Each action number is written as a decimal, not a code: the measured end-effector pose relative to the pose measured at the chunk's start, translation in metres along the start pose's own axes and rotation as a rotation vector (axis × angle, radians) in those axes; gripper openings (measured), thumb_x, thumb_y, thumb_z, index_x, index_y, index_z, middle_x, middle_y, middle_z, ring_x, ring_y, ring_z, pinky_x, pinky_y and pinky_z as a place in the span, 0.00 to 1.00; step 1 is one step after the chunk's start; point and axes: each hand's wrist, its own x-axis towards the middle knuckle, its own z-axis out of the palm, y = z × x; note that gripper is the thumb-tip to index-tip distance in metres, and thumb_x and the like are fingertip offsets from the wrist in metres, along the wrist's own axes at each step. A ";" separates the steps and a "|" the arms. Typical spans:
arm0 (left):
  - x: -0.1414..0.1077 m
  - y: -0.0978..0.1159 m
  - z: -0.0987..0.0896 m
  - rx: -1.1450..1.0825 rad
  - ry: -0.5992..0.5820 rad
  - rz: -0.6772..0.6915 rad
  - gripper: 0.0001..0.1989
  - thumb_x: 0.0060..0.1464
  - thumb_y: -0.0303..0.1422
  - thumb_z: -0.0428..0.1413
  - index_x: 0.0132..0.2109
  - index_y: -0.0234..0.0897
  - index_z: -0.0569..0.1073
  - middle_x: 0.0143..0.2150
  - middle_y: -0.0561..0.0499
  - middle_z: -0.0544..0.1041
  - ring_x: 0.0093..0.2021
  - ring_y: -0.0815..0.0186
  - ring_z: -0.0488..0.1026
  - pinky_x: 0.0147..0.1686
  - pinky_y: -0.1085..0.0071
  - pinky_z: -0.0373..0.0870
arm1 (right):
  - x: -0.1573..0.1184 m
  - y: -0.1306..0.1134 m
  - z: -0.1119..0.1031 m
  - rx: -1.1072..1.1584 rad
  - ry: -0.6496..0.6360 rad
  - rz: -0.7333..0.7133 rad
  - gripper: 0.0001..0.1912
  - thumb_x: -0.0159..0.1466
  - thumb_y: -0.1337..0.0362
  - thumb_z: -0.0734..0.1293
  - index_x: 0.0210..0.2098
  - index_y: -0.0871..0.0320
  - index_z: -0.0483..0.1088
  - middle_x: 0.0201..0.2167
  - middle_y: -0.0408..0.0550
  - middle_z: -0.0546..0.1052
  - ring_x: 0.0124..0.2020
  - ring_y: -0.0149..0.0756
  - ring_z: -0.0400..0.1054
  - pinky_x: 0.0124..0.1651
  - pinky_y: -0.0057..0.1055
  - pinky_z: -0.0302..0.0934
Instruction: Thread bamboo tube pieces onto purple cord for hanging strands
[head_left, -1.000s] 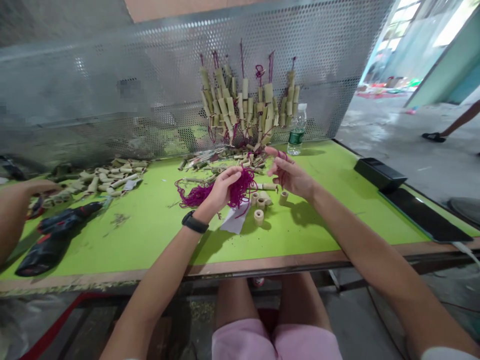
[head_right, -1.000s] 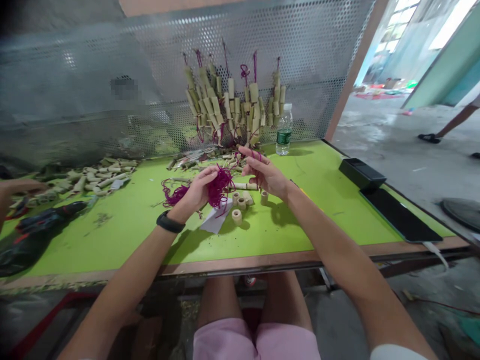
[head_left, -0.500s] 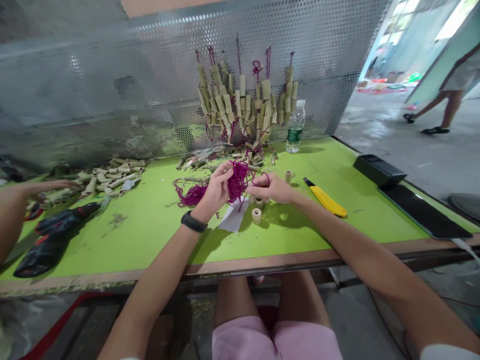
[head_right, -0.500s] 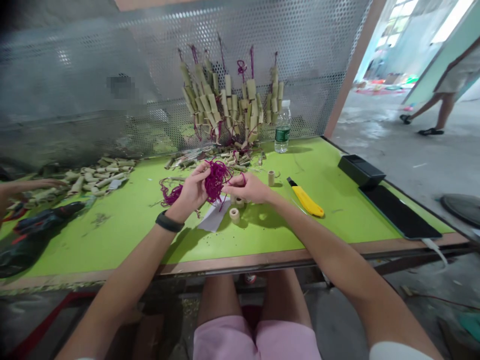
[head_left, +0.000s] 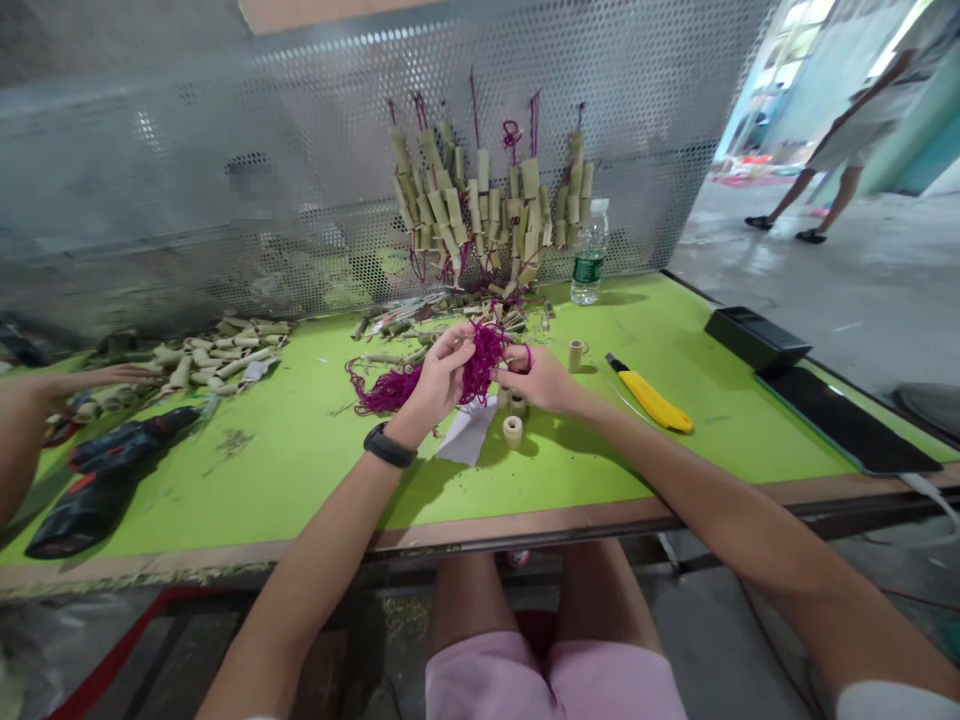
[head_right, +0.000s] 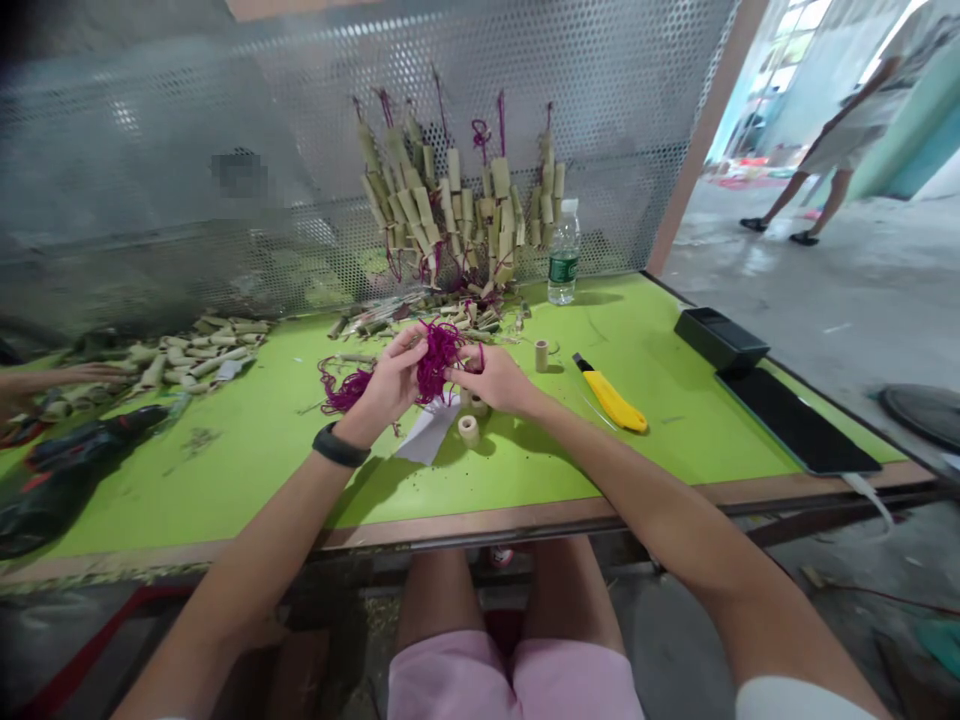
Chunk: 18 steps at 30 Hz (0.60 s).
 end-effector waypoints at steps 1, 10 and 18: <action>0.000 0.000 0.001 0.012 -0.004 0.007 0.18 0.48 0.33 0.77 0.43 0.41 0.79 0.31 0.57 0.74 0.24 0.73 0.66 0.23 0.75 0.64 | 0.000 0.001 0.000 -0.008 0.013 -0.008 0.25 0.67 0.40 0.74 0.36 0.57 0.75 0.21 0.37 0.66 0.22 0.29 0.53 0.26 0.32 0.44; -0.006 0.003 0.008 0.441 -0.069 0.075 0.22 0.52 0.48 0.75 0.45 0.36 0.83 0.42 0.46 0.85 0.39 0.62 0.79 0.41 0.67 0.76 | 0.002 0.001 -0.006 -0.101 0.088 -0.097 0.24 0.71 0.42 0.70 0.35 0.57 0.76 0.22 0.40 0.69 0.22 0.31 0.55 0.27 0.33 0.48; 0.002 -0.010 0.000 0.253 0.066 0.019 0.20 0.53 0.46 0.74 0.42 0.37 0.81 0.37 0.50 0.84 0.35 0.65 0.79 0.37 0.69 0.76 | 0.002 -0.006 -0.010 -0.098 0.102 -0.124 0.29 0.71 0.37 0.70 0.28 0.55 0.72 0.22 0.40 0.67 0.23 0.31 0.57 0.28 0.34 0.51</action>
